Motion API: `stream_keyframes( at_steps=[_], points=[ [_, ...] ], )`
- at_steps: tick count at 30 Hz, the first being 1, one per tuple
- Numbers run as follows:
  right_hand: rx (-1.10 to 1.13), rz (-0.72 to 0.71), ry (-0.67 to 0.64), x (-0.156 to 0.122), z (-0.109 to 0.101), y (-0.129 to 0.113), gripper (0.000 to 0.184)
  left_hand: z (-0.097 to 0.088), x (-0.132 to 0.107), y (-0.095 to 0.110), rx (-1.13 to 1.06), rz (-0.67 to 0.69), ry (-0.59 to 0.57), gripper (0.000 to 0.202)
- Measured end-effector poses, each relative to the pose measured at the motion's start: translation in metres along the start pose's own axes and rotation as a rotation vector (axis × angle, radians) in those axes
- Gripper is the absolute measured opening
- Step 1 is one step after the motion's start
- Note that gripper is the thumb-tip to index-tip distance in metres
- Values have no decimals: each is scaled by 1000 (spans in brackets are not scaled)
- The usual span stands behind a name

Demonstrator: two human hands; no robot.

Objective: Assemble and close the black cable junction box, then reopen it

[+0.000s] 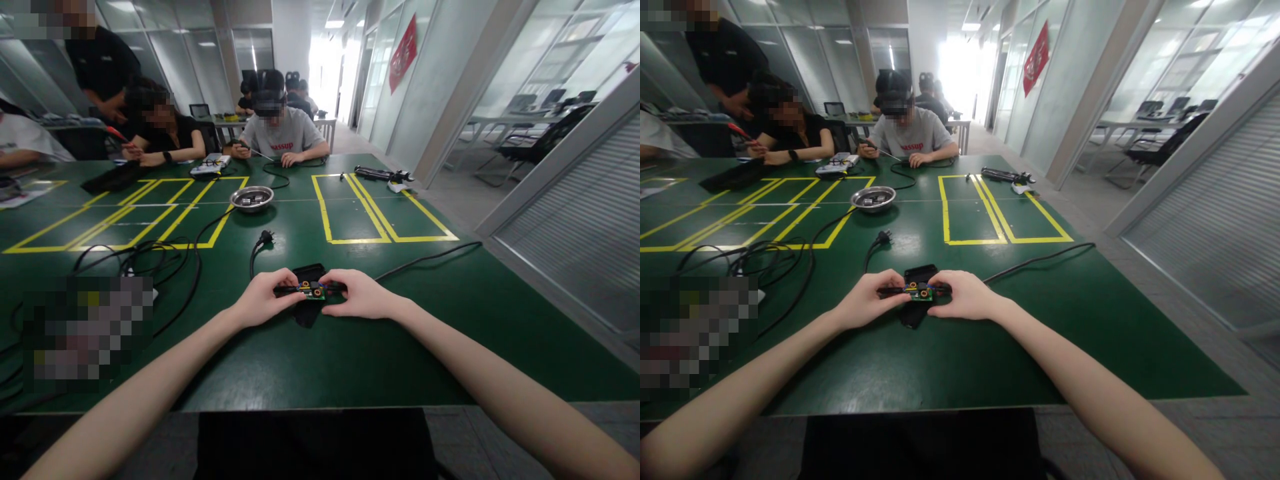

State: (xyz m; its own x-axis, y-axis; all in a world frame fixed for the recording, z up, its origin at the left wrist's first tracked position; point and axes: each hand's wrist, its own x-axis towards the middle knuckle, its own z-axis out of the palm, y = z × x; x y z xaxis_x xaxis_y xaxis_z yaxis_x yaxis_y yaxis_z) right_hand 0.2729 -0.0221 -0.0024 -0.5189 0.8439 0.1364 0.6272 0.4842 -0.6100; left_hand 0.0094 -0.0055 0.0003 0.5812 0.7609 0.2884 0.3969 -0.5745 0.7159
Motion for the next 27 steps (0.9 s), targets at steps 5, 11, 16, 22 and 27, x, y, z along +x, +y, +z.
stream_keyframes(
  at_steps=[5, 11, 16, 22, 27],
  points=[
    [152, -127, 21, 0, 7, -2, 92, 1, -1, 1, 4, 22, -3, 26],
    [189, -124, 9, 1, 13, -7, 84, 0, -2, 2, 22, 53, -13, 27],
    [66, -77, 54, 0, 7, -4, 76, -1, -1, 0, 12, 44, -4, 27],
    [-30, -93, 86, 0, 2, -1, 77, -2, 1, -2, -32, 8, -5, 26],
    [-109, -117, 159, -1, -10, -2, 30, -6, 1, -1, -31, 20, 5, 21]
  ],
)
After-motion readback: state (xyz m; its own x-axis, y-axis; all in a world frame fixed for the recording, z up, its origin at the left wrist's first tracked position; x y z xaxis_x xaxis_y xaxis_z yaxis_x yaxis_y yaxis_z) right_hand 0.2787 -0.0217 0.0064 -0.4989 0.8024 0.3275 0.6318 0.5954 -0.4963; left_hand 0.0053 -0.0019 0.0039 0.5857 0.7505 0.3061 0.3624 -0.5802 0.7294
